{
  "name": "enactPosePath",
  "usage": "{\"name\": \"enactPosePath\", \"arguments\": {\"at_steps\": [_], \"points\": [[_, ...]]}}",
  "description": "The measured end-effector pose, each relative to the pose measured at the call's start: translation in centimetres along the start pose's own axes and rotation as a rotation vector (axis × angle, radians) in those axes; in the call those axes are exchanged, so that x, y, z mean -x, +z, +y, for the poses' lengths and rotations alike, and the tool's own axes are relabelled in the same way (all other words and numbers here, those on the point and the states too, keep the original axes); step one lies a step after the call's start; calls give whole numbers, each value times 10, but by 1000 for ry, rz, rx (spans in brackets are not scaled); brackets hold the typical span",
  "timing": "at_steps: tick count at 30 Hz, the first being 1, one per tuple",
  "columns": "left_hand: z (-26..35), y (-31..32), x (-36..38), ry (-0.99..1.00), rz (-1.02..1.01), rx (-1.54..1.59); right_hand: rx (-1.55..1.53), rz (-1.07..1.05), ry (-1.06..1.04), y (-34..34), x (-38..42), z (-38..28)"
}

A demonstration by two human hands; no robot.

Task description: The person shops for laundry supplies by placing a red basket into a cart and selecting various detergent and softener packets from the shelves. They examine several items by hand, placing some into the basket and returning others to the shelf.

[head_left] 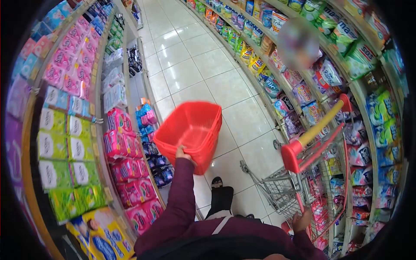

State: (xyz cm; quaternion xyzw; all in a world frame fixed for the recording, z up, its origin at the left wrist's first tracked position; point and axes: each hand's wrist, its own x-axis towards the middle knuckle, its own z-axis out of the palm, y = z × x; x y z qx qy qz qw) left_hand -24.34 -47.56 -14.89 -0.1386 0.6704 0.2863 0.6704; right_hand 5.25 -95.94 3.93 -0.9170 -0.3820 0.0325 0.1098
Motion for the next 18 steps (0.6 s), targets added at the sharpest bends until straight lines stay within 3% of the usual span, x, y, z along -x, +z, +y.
{"name": "enactPosePath", "arguments": {"at_steps": [2,4,6,8,10,11,13,14,15,16,18], "points": [[-18,-8,-21,6,-120,-41,30,-18,69,7,-1,3],[-28,-12,-47,-101,-60,-74,-10,-3,102,10,-2,6],[-40,-37,-123,-202,-12,-24,-40,7,138,15,-6,-1],[-37,-38,-150,-303,31,19,146,194,70,20,-7,-3],[-27,-30,-142,-211,35,85,175,212,99,23,-12,-11],[-18,-34,-173,-240,41,164,154,237,87,26,-14,-8],[-7,-41,-219,7,-250,188,89,250,118,29,-14,-3],[8,-53,-268,-242,-245,256,214,347,39,33,-15,-3],[14,-54,-302,-295,-241,275,248,336,62,36,-11,6],[15,-41,-303,-309,-238,256,275,335,86,38,-12,10],[18,-9,-308,-124,-137,428,241,362,90,42,-17,9]]}}
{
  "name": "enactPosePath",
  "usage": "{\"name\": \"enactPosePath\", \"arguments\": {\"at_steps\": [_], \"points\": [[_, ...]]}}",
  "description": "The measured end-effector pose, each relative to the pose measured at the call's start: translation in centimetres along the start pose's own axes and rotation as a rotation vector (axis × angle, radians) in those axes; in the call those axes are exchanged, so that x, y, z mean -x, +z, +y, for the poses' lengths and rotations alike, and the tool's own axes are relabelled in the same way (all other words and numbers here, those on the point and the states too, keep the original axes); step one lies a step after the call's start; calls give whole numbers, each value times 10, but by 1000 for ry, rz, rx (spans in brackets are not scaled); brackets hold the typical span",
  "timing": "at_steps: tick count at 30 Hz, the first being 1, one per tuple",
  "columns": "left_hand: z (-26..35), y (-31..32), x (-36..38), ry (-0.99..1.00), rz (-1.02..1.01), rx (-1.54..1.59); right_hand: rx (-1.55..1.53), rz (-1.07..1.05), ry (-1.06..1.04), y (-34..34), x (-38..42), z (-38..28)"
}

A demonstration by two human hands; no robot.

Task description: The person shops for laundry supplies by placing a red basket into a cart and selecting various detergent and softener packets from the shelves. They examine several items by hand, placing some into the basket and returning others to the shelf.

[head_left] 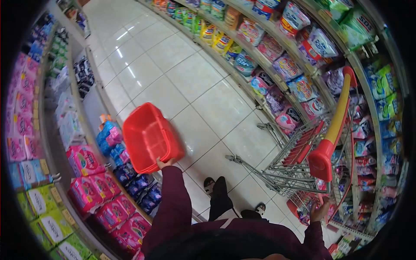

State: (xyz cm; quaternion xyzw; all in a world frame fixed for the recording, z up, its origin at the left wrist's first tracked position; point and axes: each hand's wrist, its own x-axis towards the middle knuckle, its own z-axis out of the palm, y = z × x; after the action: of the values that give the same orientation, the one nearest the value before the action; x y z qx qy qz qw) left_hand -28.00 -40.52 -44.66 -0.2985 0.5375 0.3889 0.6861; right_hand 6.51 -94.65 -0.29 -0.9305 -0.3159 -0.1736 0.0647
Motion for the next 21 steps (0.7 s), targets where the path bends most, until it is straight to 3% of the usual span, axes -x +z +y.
{"name": "enactPosePath", "arguments": {"at_steps": [1,3,4,6,11,13,14,16,17,19,20,21], "points": [[5,0,-12,-16,4,-20,-46,16,-8,0,-3,-2],[20,-6,-22,792,-29,-1773,5,25,30,0,-10,-7],[19,-7,-21,796,-41,-1790,32,39,56,0,-9,-7],[13,-9,-10,651,145,-1449,107,-22,76,-2,-9,-5],[-16,-28,26,275,473,-598,-68,21,51,-8,-23,-10],[-54,-60,21,786,237,-812,-126,29,32,-13,-25,-10],[-75,-74,30,750,-1,-1133,-186,17,62,-14,-24,-9],[-139,-85,88,1072,-150,-2234,-207,-49,88,-17,-18,-3],[-162,-95,111,769,-128,-2468,-313,-68,120,-20,-16,-1],[-229,-113,157,524,-411,-2693,-565,-57,161,-40,-15,9],[-258,-128,154,548,-553,-2832,-711,-25,165,-52,-11,19],[-289,-134,152,632,-1267,-3346,-698,3,196,-63,-1,32]]}}
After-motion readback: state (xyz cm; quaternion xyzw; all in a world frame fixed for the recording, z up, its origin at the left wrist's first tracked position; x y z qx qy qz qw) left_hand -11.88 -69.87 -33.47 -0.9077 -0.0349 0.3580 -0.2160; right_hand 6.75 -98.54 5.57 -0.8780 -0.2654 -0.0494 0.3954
